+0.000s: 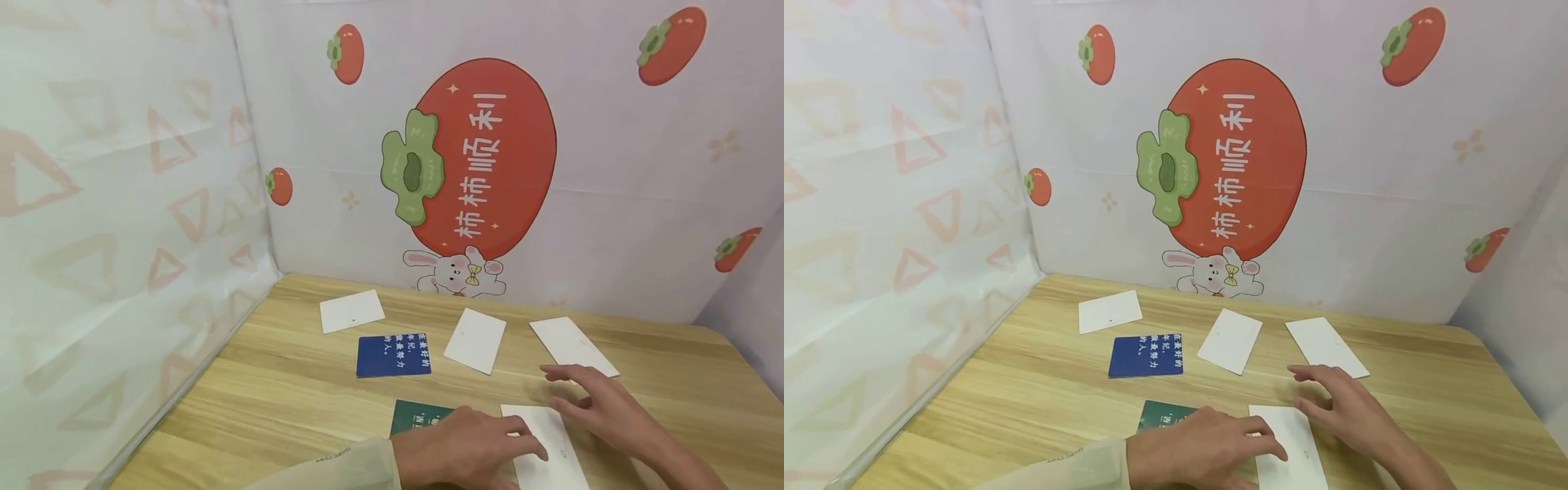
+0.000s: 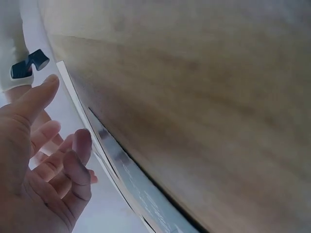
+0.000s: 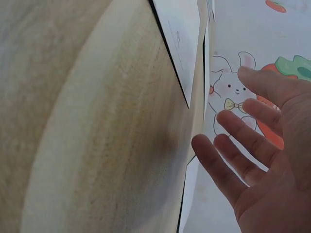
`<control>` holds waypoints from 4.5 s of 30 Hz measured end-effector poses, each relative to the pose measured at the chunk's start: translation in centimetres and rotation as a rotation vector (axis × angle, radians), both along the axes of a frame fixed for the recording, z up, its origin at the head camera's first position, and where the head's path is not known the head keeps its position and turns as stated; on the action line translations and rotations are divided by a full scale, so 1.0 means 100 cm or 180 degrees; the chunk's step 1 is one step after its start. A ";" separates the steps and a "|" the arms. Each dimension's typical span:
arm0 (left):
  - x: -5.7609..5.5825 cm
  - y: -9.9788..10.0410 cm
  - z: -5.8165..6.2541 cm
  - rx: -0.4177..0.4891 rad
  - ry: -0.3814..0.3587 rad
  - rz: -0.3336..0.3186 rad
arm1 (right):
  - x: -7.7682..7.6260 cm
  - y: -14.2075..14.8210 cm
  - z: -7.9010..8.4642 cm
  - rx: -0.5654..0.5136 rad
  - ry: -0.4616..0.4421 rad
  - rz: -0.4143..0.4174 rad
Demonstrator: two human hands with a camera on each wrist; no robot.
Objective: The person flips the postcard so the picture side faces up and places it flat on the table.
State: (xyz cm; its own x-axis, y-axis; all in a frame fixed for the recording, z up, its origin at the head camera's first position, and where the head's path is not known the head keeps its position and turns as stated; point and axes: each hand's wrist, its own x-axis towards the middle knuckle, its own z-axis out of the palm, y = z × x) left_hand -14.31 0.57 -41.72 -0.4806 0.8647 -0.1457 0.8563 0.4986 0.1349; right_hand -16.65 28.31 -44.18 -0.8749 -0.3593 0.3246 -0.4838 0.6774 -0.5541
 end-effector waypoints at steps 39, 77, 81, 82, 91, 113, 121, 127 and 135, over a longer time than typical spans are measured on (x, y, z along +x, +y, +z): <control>0.005 0.016 -0.003 -0.0330 -0.0269 -0.0330 | 0.005 -0.029 -0.003 0.0584 -0.0356 0.0015; 0.002 0.010 -0.003 0.0011 -0.0454 -0.0182 | 0.009 -0.015 -0.003 0.0015 -0.0174 -0.0202; 0.005 0.008 -0.002 0.0016 -0.0437 -0.0182 | 0.009 -0.016 -0.001 0.0056 -0.0206 -0.0241; 0.006 0.008 -0.002 0.0019 -0.0424 -0.0182 | 0.009 -0.017 -0.001 0.0051 -0.0215 -0.0244; 0.006 0.005 -0.002 0.0114 -0.0475 -0.0135 | 0.011 -0.016 0.005 -0.0001 -0.0460 -0.0433; 0.000 0.003 0.000 0.0229 -0.0460 -0.0042 | 0.014 -0.006 0.004 -0.0238 -0.0136 -0.0503; 0.001 0.002 0.004 0.0266 -0.0592 0.0267 | 0.014 -0.004 0.004 -0.0245 -0.0009 -0.0492; 0.000 -0.002 0.004 0.0356 -0.0583 0.0335 | 0.016 -0.003 0.004 -0.0280 0.0001 -0.0476; -0.001 -0.009 0.005 0.0542 -0.0420 0.0250 | 0.018 -0.001 0.004 -0.0363 0.0039 -0.0436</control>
State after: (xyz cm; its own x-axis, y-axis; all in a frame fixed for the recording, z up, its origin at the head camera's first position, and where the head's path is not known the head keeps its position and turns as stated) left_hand -14.38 -0.29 -41.22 -0.5339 0.8429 -0.0670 0.7851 0.5235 0.3309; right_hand -14.89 28.25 -43.80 -0.9089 -0.1971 0.3675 -0.3984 0.6705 -0.6258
